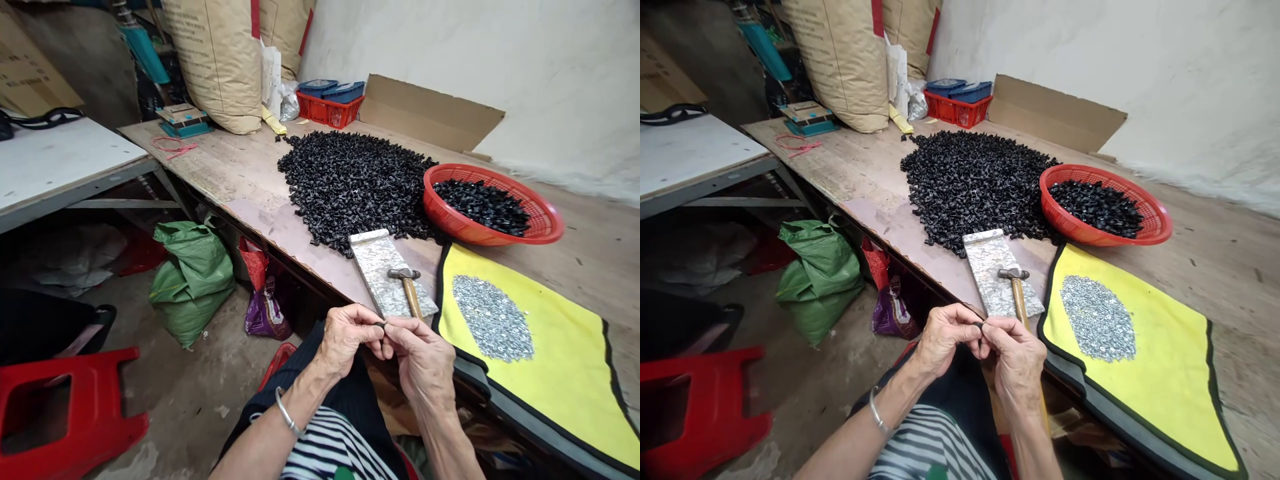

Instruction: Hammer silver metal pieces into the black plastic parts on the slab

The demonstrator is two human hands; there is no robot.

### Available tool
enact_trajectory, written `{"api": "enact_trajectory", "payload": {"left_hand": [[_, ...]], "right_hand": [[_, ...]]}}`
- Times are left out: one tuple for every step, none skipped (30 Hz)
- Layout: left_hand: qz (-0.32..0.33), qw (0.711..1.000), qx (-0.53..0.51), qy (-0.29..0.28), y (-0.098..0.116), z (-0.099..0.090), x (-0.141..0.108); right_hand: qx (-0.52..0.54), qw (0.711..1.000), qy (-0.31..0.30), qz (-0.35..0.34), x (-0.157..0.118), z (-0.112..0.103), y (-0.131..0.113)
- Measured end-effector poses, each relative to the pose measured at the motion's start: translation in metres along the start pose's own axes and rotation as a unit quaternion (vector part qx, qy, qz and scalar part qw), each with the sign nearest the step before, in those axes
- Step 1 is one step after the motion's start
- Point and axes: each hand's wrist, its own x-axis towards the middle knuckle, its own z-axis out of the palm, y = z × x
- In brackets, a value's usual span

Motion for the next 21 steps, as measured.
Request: {"api": "enact_trajectory", "payload": {"left_hand": [[-0.004, 1.0, -0.011, -0.001, -0.001, 0.002, 0.0], [-0.008, 1.0, -0.022, -0.002, -0.002, 0.004, 0.001], [-0.013, 0.999, -0.031, -0.003, -0.003, 0.005, 0.002], [-0.018, 0.999, -0.037, -0.003, -0.003, 0.007, 0.003], [-0.02, 0.999, -0.041, -0.001, -0.003, 0.008, 0.003], [-0.022, 0.999, -0.043, 0.002, -0.003, 0.009, 0.004], [-0.022, 0.999, -0.044, 0.007, -0.003, 0.009, 0.005], [-0.023, 0.999, -0.045, 0.012, -0.003, 0.009, 0.006], [-0.023, 0.998, -0.046, 0.019, -0.002, 0.009, 0.007], [-0.023, 0.998, -0.046, 0.026, -0.002, 0.009, 0.008], [-0.022, 0.998, -0.046, 0.034, -0.002, 0.008, 0.01], [-0.021, 0.998, -0.044, 0.043, -0.002, 0.006, 0.011], [-0.019, 0.998, -0.042, 0.053, -0.002, 0.005, 0.012], [-0.017, 0.997, -0.039, 0.061, -0.002, 0.004, 0.013], [-0.014, 0.997, -0.035, 0.069, -0.002, 0.003, 0.015], [-0.013, 0.997, -0.031, 0.076, -0.003, 0.002, 0.016], [-0.013, 0.996, -0.027, 0.082, -0.003, 0.001, 0.017], [-0.013, 0.996, -0.025, 0.086, -0.004, 0.001, 0.018], [-0.014, 0.996, -0.022, 0.091, -0.004, 0.001, 0.018], [-0.014, 0.995, -0.019, 0.096, -0.005, 0.001, 0.019], [-0.012, 0.995, -0.015, 0.103, -0.005, 0.002, 0.02]], "right_hand": [[-0.003, 1.0, -0.002, -0.002, -0.001, -0.002, -0.001], [-0.008, 1.0, -0.007, -0.003, -0.001, -0.003, -0.002], [-0.017, 1.0, -0.014, -0.005, -0.001, -0.005, -0.004], [-0.032, 0.999, -0.022, -0.005, -0.001, -0.007, -0.007], [-0.051, 0.998, -0.027, -0.006, 0.0, -0.009, -0.009], [-0.076, 0.997, -0.027, -0.008, 0.0, -0.012, -0.012], [-0.105, 0.994, -0.02, -0.013, 0.001, -0.016, -0.016], [-0.137, 0.99, -0.003, -0.022, 0.002, -0.02, -0.019], [-0.179, 0.983, 0.018, -0.037, 0.004, -0.025, -0.022], [-0.23, 0.97, 0.039, -0.063, 0.005, -0.031, -0.024], [-0.295, 0.948, 0.059, -0.101, 0.007, -0.037, -0.026], [-0.368, 0.915, 0.078, -0.145, 0.009, -0.044, -0.027], [-0.443, 0.872, 0.09, -0.187, 0.011, -0.05, -0.027], [-0.509, 0.828, 0.09, -0.217, 0.013, -0.055, -0.026], [-0.558, 0.792, 0.082, -0.233, 0.015, -0.059, -0.024], [-0.591, 0.77, 0.068, -0.232, 0.016, -0.061, -0.022], [-0.608, 0.761, 0.053, -0.221, 0.018, -0.063, -0.019], [-0.614, 0.761, 0.041, -0.207, 0.019, -0.063, -0.017], [-0.613, 0.765, 0.038, -0.195, 0.02, -0.063, -0.015], [-0.606, 0.772, 0.045, -0.186, 0.021, -0.062, -0.015], [-0.59, 0.786, 0.055, -0.176, 0.022, -0.061, -0.015]]}}
